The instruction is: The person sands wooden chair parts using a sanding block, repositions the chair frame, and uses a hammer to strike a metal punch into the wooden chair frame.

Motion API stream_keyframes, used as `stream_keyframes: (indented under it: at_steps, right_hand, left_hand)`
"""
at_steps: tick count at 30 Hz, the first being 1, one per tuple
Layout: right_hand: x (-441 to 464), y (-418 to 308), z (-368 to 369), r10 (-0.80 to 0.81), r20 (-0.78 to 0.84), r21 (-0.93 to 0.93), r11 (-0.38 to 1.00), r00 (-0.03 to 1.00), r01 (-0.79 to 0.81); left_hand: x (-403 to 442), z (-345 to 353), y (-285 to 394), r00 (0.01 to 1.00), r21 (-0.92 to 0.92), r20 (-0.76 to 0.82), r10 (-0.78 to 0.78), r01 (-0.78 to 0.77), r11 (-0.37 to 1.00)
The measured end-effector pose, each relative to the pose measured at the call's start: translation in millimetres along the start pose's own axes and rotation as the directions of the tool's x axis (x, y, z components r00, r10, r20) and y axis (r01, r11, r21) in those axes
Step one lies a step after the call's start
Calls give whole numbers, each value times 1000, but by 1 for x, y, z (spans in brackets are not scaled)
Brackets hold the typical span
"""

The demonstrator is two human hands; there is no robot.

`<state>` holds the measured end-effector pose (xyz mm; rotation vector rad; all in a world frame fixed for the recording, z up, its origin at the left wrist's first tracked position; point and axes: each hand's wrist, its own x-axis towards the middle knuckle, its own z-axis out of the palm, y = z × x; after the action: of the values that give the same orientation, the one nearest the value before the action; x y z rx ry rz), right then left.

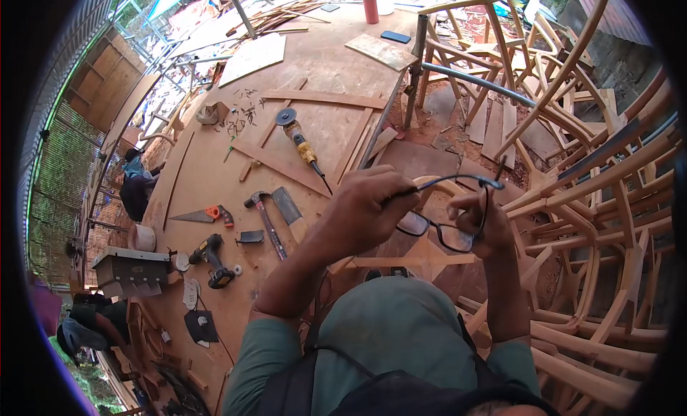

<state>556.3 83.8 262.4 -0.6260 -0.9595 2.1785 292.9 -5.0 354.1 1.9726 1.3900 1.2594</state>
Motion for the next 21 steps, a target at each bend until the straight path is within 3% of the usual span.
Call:
stream_keyframes:
  at_steps: [1, 4, 8, 11, 16, 19, 21]
  right_hand:
    - [1, -3, -6, -2, -50, 8, 1000, 999, 2]
    - [4, -17, 15, -216, 173, -19, 975, 961, 223]
    - [13, -26, 51, -363, 216, -232, 883, 907, 409]
    - [15, -33, 56, -275, 145, -224, 927, 951, 302]
    - [36, -30, 64, -259, 279, -16, 962, 925, 274]
    - [42, -23, 76, -291, 224, 116, 956, 930, 271]
    - [44, -17, 72, -387, 219, 162, 920, 895, 358]
  left_hand:
    - [-2, -3, -3, 997, -5, -31, -70, 70, 998]
    - [0, -7, -5, 983, -58, -123, -136, 129, 990]
    - [-4, -10, -5, 967, -94, -215, -135, 118, 989]
    - [-8, -17, 0, 944, -121, -265, -194, 167, 978]
    - [-20, -35, -4, 943, -234, -307, -126, 54, 971]
    - [-23, -37, -1, 923, -470, -337, -184, 5, 883]
    - [-26, -44, 1, 934, -397, -332, -136, -7, 918]
